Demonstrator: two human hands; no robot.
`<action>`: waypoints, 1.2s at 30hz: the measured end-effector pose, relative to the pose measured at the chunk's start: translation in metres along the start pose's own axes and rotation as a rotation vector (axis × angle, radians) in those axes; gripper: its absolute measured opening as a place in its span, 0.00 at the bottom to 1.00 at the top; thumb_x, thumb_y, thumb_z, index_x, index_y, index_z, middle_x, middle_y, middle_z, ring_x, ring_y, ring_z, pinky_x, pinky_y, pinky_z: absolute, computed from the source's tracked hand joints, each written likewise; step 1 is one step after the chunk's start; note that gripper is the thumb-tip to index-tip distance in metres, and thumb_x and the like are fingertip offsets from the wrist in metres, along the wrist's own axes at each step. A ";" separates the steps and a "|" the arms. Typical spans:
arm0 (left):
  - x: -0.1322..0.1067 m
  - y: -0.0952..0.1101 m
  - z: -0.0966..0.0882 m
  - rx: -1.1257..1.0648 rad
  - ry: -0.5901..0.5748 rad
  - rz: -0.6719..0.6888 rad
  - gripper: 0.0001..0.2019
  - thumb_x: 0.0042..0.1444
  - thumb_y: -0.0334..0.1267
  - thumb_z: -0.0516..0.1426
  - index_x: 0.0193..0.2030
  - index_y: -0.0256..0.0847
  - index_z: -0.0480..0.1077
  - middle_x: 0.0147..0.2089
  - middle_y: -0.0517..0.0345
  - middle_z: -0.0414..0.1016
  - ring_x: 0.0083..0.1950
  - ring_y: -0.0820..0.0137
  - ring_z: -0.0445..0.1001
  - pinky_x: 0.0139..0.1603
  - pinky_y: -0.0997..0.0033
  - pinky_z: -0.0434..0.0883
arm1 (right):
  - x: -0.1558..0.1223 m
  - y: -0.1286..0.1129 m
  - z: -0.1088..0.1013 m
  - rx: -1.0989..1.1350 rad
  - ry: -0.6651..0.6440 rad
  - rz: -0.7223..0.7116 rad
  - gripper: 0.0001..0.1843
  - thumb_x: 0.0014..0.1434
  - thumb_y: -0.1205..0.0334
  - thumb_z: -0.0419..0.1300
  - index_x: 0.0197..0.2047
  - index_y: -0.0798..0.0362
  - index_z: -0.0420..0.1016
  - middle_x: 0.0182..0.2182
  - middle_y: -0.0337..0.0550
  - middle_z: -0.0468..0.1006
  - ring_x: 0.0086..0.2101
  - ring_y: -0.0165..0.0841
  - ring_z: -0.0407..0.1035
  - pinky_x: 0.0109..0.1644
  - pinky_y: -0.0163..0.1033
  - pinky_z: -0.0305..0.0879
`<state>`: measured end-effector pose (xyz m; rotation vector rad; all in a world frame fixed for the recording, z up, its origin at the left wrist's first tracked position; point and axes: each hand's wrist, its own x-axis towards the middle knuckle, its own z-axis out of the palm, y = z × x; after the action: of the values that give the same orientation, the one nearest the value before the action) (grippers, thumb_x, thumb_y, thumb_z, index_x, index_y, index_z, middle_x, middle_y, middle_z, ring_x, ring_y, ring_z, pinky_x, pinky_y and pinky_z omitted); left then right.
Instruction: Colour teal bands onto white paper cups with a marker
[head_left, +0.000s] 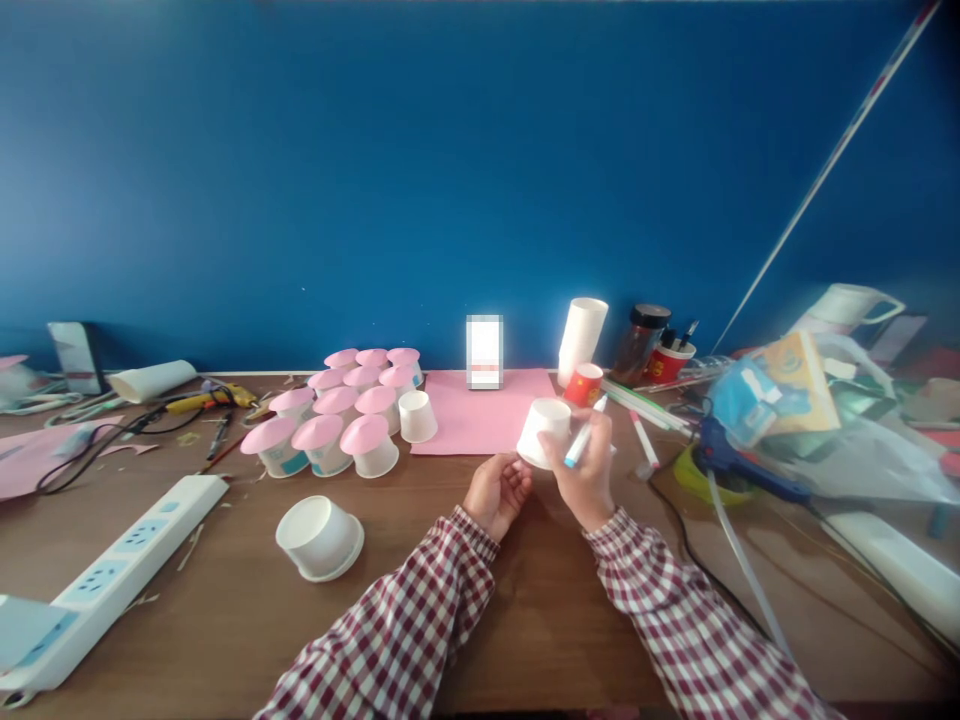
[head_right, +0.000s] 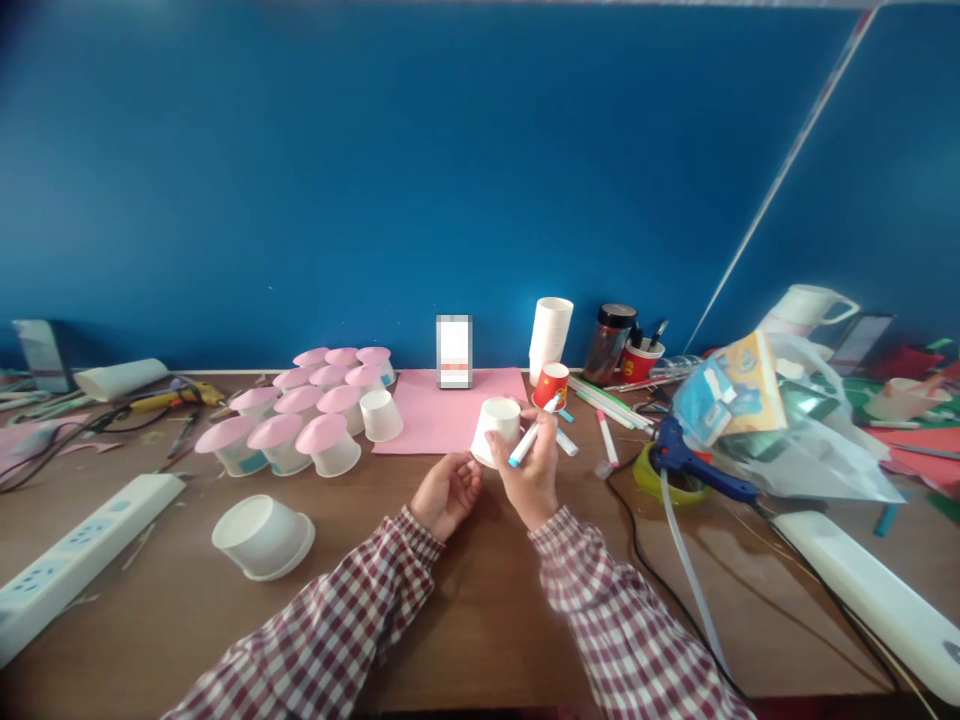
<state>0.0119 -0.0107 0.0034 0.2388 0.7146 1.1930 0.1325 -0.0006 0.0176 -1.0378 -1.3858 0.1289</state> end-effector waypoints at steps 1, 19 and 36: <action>0.000 0.001 0.000 -0.009 0.008 -0.009 0.08 0.57 0.27 0.54 0.27 0.31 0.67 0.20 0.61 0.67 0.20 0.81 0.69 0.21 0.85 0.70 | 0.000 0.000 0.000 0.002 -0.001 -0.001 0.20 0.52 0.56 0.64 0.44 0.50 0.60 0.38 0.41 0.67 0.36 0.34 0.66 0.41 0.43 0.68; -0.003 -0.004 -0.004 -0.045 -0.133 -0.050 0.06 0.56 0.34 0.59 0.34 0.34 0.67 0.25 0.64 0.68 0.22 0.81 0.70 0.23 0.84 0.71 | 0.001 0.000 0.000 0.033 0.030 0.083 0.20 0.53 0.55 0.63 0.44 0.50 0.60 0.38 0.41 0.67 0.37 0.35 0.66 0.41 0.42 0.67; -0.004 -0.009 -0.002 0.105 -0.173 0.000 0.10 0.50 0.36 0.64 0.32 0.33 0.69 0.31 0.57 0.75 0.25 0.80 0.72 0.24 0.83 0.72 | 0.004 0.001 -0.001 0.013 0.083 0.104 0.21 0.52 0.54 0.64 0.44 0.51 0.60 0.38 0.42 0.67 0.37 0.35 0.66 0.41 0.42 0.67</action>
<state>0.0169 -0.0182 -0.0018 0.4245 0.6259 1.1209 0.1346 0.0022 0.0201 -1.0926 -1.2545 0.1695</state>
